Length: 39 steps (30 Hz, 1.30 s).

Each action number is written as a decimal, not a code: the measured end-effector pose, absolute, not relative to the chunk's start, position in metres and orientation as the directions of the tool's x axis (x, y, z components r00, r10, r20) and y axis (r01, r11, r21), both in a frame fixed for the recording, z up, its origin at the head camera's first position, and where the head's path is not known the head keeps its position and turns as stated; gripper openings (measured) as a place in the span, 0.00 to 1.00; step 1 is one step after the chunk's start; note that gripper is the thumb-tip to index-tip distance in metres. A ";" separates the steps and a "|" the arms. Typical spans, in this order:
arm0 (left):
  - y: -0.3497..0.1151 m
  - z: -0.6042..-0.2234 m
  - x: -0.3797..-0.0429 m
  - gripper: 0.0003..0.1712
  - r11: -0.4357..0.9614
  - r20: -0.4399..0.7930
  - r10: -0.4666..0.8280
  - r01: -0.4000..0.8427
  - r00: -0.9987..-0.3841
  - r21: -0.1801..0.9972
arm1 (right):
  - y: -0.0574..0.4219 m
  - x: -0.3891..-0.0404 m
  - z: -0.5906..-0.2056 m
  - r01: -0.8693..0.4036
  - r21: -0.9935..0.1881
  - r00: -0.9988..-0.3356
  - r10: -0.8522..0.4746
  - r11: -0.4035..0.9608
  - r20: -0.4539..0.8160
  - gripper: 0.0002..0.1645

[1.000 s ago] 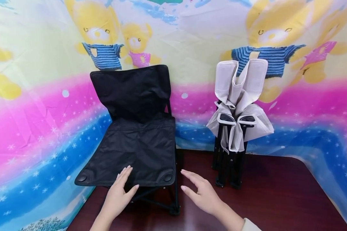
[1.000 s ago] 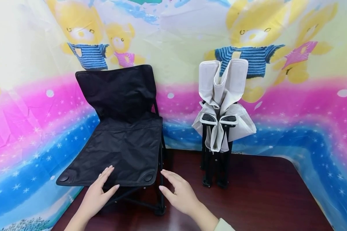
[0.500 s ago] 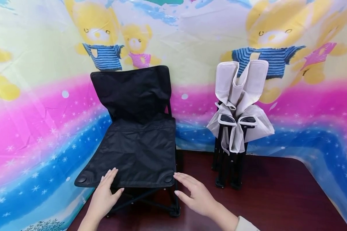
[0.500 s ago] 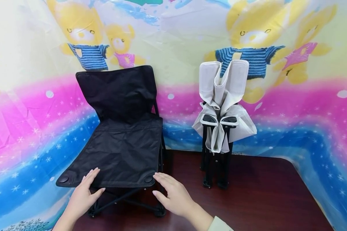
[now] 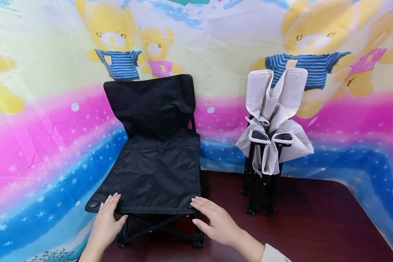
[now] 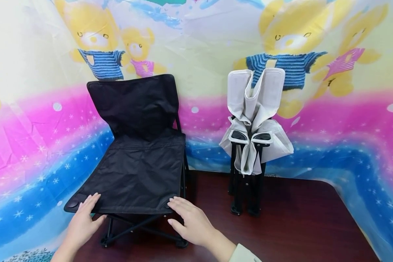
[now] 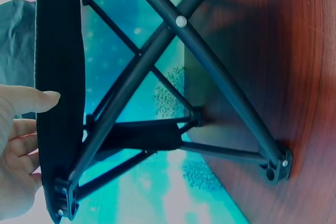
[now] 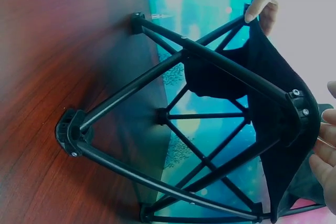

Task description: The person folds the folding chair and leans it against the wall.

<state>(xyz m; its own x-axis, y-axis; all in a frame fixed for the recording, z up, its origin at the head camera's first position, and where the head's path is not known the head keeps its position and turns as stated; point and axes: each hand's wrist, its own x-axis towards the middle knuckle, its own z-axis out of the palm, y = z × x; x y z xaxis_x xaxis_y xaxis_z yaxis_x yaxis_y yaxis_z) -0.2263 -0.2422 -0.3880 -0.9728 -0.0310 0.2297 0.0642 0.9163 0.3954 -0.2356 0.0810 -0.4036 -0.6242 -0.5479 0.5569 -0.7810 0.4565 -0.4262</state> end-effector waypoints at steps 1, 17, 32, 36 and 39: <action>-0.244 -0.388 -0.226 0.39 0.919 0.238 -0.030 0.067 -0.971 0.390 | 0.081 -0.236 -0.404 -0.779 -0.427 -0.627 -0.549 0.459 0.553 0.24; -0.262 -0.388 -0.227 0.35 0.946 0.319 -0.046 0.061 -0.946 0.318 | 0.076 -0.242 -0.404 -0.781 -0.440 -0.624 -0.567 0.443 0.537 0.22; -0.282 -0.392 -0.226 0.29 0.935 0.332 -0.123 0.003 -0.935 0.353 | 0.072 -0.252 -0.412 -0.856 -0.226 -0.476 -0.536 0.465 0.697 0.20; -0.288 -0.394 -0.225 0.27 0.938 0.364 -0.110 0.024 -0.925 0.345 | 0.070 -0.254 -0.414 -0.867 -0.190 -0.441 -0.530 0.462 0.724 0.22; -0.291 -0.396 -0.225 0.26 0.945 0.399 -0.089 0.049 -0.913 0.324 | 0.070 -0.254 -0.415 -0.870 -0.169 -0.425 -0.531 0.463 0.733 0.23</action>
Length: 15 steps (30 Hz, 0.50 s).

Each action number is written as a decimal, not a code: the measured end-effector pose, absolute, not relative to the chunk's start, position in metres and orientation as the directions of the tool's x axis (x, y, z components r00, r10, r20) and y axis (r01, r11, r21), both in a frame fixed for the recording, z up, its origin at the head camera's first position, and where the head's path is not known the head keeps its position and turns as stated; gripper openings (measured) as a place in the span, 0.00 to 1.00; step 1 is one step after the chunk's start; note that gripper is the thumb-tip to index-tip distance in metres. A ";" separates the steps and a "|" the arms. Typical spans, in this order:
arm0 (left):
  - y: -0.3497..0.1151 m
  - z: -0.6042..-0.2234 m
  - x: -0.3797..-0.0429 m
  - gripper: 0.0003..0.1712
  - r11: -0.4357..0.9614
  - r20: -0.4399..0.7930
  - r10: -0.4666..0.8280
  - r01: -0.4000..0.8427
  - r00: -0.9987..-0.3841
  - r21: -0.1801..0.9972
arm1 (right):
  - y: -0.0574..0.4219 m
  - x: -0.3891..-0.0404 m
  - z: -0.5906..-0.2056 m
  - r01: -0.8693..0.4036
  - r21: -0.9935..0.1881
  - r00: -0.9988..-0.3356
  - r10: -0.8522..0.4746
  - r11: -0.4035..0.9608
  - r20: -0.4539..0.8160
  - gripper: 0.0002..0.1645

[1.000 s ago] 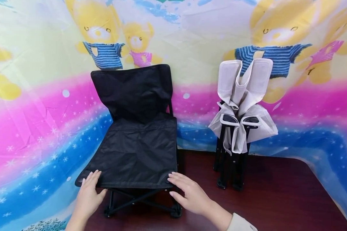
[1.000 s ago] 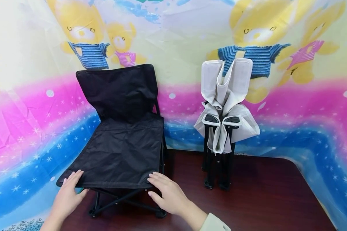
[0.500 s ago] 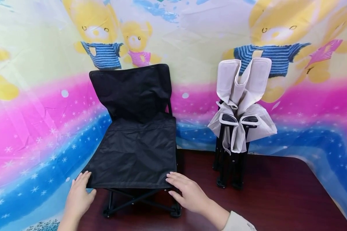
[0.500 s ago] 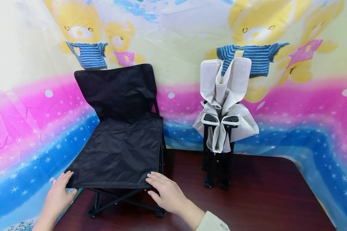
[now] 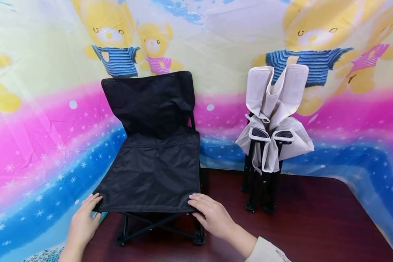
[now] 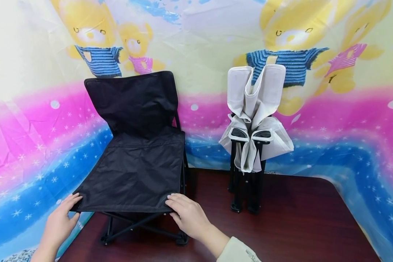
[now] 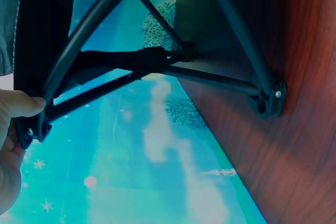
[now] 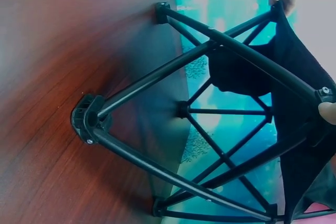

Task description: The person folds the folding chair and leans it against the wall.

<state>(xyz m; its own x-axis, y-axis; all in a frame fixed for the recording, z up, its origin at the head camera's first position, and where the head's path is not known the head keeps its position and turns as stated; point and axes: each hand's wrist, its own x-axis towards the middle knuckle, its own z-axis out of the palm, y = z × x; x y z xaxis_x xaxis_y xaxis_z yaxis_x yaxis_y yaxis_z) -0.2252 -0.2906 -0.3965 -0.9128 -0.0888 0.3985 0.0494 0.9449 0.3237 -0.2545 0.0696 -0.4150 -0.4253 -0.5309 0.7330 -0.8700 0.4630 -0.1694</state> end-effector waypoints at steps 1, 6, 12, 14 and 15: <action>-0.292 -0.397 -0.225 0.26 0.947 0.411 -0.079 0.060 -0.908 0.316 | 0.070 -0.255 -0.415 -0.871 -0.164 -0.420 -0.531 0.463 0.736 0.23; -0.296 -0.403 -0.226 0.26 0.954 0.464 -0.059 0.087 -0.884 0.287 | 0.070 -0.257 -0.416 -0.881 -0.128 -0.387 -0.538 0.455 0.749 0.24; -0.297 -0.413 -0.227 0.24 0.958 0.550 -0.076 0.092 -0.832 0.271 | 0.071 -0.260 -0.419 -0.891 -0.044 -0.317 -0.552 0.451 0.771 0.26; -0.297 -0.416 -0.228 0.24 0.960 0.586 -0.083 0.093 -0.806 0.264 | 0.071 -0.261 -0.420 -0.892 -0.016 -0.294 -0.553 0.451 0.779 0.27; -0.297 -0.418 -0.229 0.25 0.961 0.605 -0.086 0.095 -0.792 0.261 | 0.071 -0.262 -0.420 -0.893 -0.004 -0.282 -0.552 0.450 0.785 0.27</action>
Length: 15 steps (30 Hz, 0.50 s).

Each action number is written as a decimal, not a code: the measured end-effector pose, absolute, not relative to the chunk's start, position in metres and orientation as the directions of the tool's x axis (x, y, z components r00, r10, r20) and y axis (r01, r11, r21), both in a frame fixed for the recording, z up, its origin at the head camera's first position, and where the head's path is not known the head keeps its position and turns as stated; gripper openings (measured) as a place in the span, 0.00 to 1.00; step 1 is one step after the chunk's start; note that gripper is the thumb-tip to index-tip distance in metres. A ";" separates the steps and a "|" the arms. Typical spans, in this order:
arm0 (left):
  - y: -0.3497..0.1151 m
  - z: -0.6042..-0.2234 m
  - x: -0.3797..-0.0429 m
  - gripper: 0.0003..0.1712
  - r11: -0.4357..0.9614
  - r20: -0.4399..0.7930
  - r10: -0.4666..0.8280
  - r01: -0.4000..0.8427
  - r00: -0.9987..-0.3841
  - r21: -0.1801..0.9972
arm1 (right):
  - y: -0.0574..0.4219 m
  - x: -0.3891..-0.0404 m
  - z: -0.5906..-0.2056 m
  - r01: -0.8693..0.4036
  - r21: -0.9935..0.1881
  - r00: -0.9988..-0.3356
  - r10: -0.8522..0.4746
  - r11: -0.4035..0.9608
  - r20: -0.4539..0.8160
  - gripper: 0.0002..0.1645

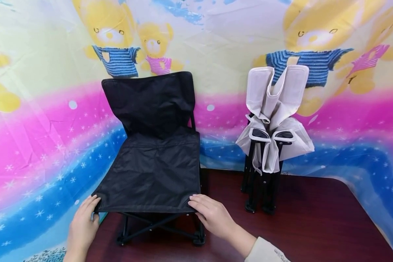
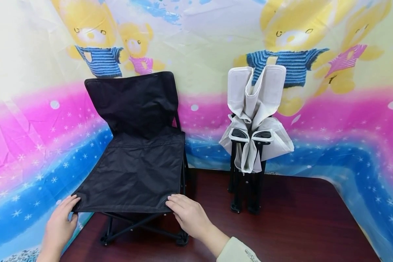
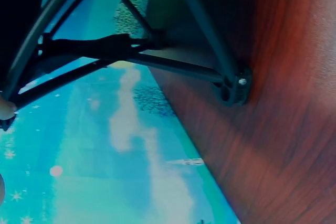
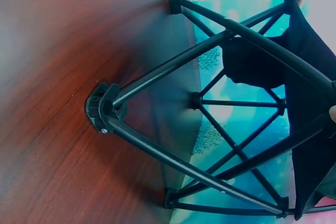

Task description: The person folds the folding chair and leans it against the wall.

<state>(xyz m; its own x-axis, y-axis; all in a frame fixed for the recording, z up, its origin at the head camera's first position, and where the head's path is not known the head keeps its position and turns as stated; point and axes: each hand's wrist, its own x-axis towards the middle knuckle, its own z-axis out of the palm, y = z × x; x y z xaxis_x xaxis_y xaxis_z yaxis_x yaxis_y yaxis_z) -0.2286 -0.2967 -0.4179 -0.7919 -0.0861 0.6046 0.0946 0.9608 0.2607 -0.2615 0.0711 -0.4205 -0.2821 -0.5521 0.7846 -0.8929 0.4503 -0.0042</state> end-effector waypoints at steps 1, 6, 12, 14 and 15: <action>-0.297 -0.420 -0.229 0.25 0.961 0.626 -0.088 0.099 -0.775 0.258 | 0.071 -0.262 -0.421 -0.894 0.001 -0.274 -0.548 0.448 0.790 0.26; -0.297 -0.428 -0.231 0.26 0.959 0.727 -0.094 0.132 -0.681 0.249 | 0.072 -0.262 -0.423 -0.904 0.000 -0.245 -0.518 0.428 0.819 0.17; -0.294 -0.433 -0.234 0.24 0.956 0.775 -0.133 0.127 -0.618 0.265 | 0.073 -0.263 -0.425 -0.906 -0.006 -0.244 -0.510 0.424 0.825 0.15; -0.293 -0.434 -0.234 0.24 0.954 0.781 -0.155 0.115 -0.606 0.278 | 0.073 -0.263 -0.425 -0.906 -0.005 -0.245 -0.513 0.424 0.823 0.14; -0.293 -0.434 -0.235 0.24 0.952 0.779 -0.167 0.107 -0.604 0.287 | 0.073 -0.263 -0.425 -0.906 -0.004 -0.245 -0.515 0.423 0.821 0.13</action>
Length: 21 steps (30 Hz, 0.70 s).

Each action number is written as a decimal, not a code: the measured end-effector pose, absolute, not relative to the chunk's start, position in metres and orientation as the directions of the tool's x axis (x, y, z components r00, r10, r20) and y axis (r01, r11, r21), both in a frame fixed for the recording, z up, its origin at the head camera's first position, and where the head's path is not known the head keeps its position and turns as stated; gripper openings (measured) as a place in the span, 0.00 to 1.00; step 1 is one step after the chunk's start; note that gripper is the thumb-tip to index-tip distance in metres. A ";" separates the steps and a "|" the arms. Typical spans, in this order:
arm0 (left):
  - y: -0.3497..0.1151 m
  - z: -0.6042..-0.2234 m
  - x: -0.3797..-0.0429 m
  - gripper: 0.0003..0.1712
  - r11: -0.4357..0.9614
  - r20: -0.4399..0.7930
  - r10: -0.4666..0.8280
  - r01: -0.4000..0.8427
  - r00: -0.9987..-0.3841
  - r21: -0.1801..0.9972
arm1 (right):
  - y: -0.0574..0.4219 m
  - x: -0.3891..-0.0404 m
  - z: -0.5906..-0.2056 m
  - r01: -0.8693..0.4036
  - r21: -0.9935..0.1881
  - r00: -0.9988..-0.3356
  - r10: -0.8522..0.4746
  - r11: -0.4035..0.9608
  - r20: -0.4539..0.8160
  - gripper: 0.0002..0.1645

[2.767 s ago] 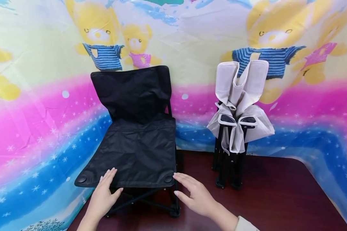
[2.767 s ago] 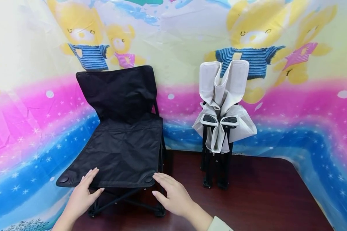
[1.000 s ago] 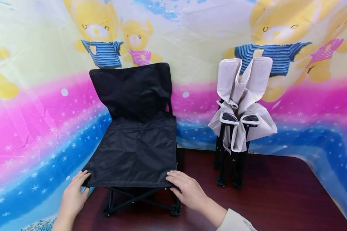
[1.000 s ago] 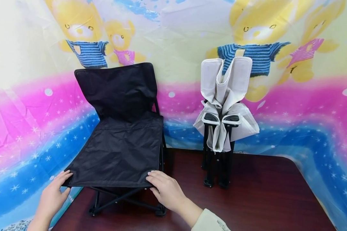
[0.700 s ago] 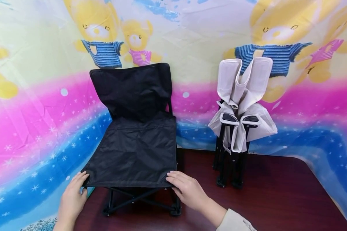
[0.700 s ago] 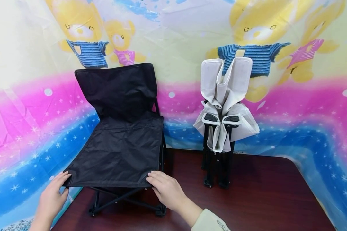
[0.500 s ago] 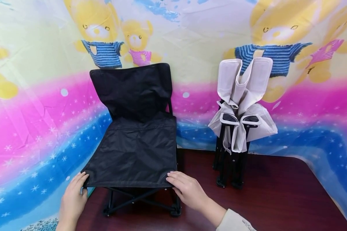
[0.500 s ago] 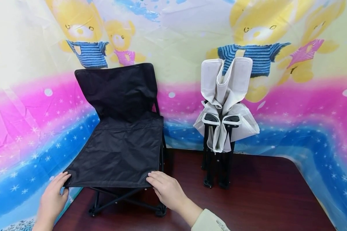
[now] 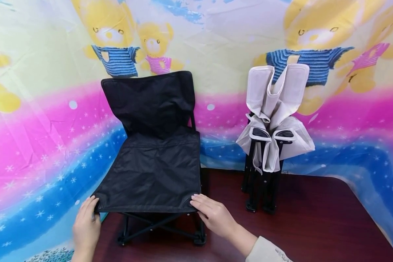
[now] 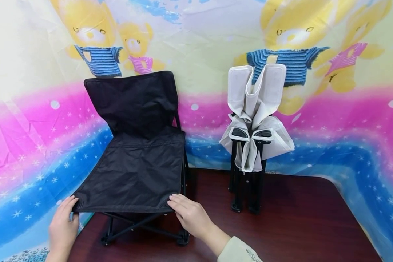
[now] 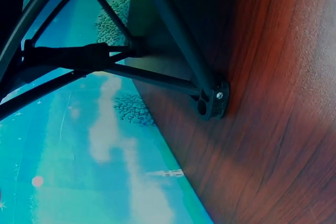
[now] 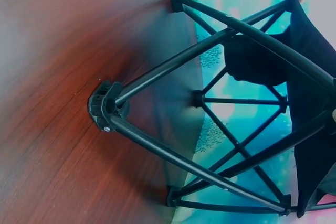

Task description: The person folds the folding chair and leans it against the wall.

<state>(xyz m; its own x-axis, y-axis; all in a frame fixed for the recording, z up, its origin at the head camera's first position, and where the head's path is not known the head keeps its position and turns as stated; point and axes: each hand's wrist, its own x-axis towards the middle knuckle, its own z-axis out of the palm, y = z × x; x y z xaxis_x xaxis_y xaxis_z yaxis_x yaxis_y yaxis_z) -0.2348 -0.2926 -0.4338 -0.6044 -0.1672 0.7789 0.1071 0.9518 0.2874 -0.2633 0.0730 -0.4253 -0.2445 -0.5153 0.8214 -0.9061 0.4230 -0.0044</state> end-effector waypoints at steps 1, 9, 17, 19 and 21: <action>-0.292 -0.434 -0.235 0.24 0.951 0.774 -0.178 0.096 -0.608 0.294 | 0.073 -0.263 -0.425 -0.907 -0.005 -0.244 -0.516 0.421 0.821 0.13; -0.291 -0.429 -0.235 0.24 0.939 0.705 -0.238 0.028 -0.668 0.343 | 0.074 -0.264 -0.425 -0.913 0.002 -0.217 -0.490 0.408 0.845 0.22; -0.286 -0.427 -0.235 0.23 0.935 0.727 -0.234 0.056 -0.646 0.350 | 0.076 -0.265 -0.426 -0.918 0.002 -0.192 -0.447 0.396 0.874 0.26; -0.285 -0.427 -0.234 0.23 0.933 0.727 -0.234 0.061 -0.645 0.354 | 0.077 -0.265 -0.426 -0.919 -0.007 -0.194 -0.439 0.393 0.877 0.25; -0.284 -0.427 -0.234 0.22 0.932 0.727 -0.235 0.063 -0.645 0.358 | 0.077 -0.265 -0.426 -0.921 -0.012 -0.195 -0.437 0.389 0.878 0.24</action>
<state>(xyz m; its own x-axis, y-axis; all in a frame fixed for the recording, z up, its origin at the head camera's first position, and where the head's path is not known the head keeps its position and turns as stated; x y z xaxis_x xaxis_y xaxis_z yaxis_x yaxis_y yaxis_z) -0.2339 -0.2841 -0.4265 -0.6453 -0.2355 0.7267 0.0627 0.9318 0.3576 -0.2652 0.0774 -0.4260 -0.1955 -0.4367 0.8781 -0.9211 0.3891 -0.0115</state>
